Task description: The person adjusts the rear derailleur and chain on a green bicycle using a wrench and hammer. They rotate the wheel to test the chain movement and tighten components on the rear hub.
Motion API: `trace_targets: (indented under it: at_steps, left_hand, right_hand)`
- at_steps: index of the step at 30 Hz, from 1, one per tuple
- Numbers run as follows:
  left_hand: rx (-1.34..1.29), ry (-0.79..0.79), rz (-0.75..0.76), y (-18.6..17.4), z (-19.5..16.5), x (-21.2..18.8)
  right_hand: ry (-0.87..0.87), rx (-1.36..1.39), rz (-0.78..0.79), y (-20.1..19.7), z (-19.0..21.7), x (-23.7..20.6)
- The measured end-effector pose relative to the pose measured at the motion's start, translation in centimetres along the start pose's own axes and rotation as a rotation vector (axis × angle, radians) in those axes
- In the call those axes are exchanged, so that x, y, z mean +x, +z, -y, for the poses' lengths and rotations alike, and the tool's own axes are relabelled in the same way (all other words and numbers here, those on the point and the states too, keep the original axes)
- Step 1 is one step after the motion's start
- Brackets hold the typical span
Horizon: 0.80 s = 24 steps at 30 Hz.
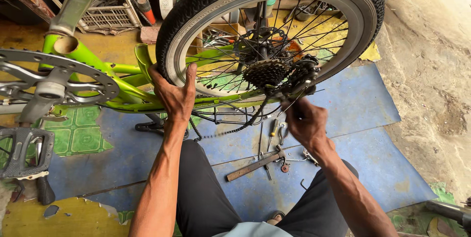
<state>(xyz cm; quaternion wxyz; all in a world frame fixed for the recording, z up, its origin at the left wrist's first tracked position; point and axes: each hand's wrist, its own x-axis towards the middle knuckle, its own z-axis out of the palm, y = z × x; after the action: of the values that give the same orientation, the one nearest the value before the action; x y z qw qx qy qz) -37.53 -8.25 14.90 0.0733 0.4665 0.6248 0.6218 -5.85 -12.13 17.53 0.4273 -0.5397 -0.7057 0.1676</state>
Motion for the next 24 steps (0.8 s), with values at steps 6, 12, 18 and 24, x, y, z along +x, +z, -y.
trace_targets:
  at_steps: [6, 12, 18, 24]
  left_hand:
    - [-0.060, 0.005, 0.005, -0.2, -0.3, 0.2]
    - [-0.057, 0.012, -0.010, -0.3, -0.2, 0.1]
    - [-0.064, -0.021, 0.008, -0.4, 0.0, 0.0]
    - [-0.035, 0.014, 0.006, -0.2, 0.1, 0.0]
  right_hand:
    - [-0.195, -0.099, -0.013, -0.9, -0.2, 0.3]
    - [-0.296, -0.110, 0.038, -0.3, 0.1, 1.1]
    - [-0.260, -0.133, 0.071, -1.3, 1.9, 1.4]
    - [-0.272, -0.437, -0.003, -1.8, 3.9, 1.8]
